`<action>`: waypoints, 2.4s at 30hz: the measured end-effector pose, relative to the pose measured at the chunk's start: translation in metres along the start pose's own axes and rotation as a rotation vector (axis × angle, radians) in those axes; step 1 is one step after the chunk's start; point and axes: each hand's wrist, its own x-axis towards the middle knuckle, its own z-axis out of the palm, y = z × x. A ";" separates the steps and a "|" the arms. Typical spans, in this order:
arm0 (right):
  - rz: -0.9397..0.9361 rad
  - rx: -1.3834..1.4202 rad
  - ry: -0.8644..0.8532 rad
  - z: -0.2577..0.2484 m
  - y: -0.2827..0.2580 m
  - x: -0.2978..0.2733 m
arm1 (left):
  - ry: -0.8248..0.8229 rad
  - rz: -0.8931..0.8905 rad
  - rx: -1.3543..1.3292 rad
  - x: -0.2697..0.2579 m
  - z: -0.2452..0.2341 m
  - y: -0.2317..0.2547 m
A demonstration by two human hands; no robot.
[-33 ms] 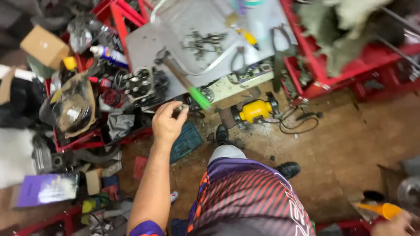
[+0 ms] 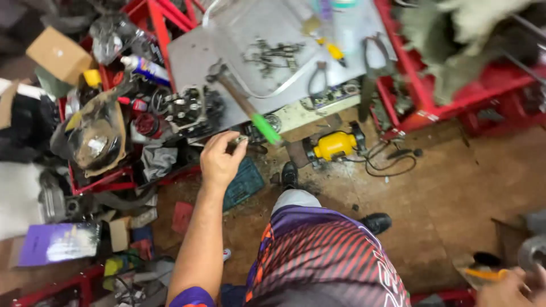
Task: The person uses a hammer and a metal punch to tap a component on an engine cylinder head. They then use pliers to remove a small metal pin from the assembly. The person wipes the engine part with a cloth and moves a wire basket containing small parts to a nearby shelf.
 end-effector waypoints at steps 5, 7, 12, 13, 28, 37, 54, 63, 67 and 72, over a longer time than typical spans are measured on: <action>-0.508 0.995 -0.488 -0.180 -0.202 0.030 | 0.008 0.035 -0.134 0.029 -0.013 -0.064; -0.528 1.001 -0.553 -0.210 -0.253 0.010 | -0.012 0.051 -0.168 0.051 -0.009 -0.091; -0.616 1.019 -0.709 -0.254 -0.315 -0.031 | -0.118 0.071 -0.238 0.114 0.027 -0.114; -0.603 0.959 -0.753 -0.258 -0.311 -0.038 | -0.267 0.068 -0.185 0.126 0.039 -0.113; -0.420 0.700 -0.935 -0.192 -0.238 -0.041 | -0.279 0.099 -0.214 0.146 0.162 -0.085; -0.854 0.831 -0.972 -0.167 -0.377 0.030 | -0.155 0.030 0.014 0.085 0.014 -0.133; -0.758 0.197 -1.084 -0.156 -0.586 -0.001 | -0.431 0.010 -0.064 0.090 -0.012 -0.243; 0.724 1.433 -1.658 -0.329 -0.504 0.026 | -0.527 -0.049 -0.124 0.101 -0.019 -0.239; -0.110 1.389 -1.795 -0.344 -0.493 0.022 | -0.511 -0.039 -0.096 0.100 -0.017 -0.240; -1.286 0.582 -1.429 -0.409 -0.609 0.019 | -0.525 -0.040 -0.085 0.099 -0.015 -0.240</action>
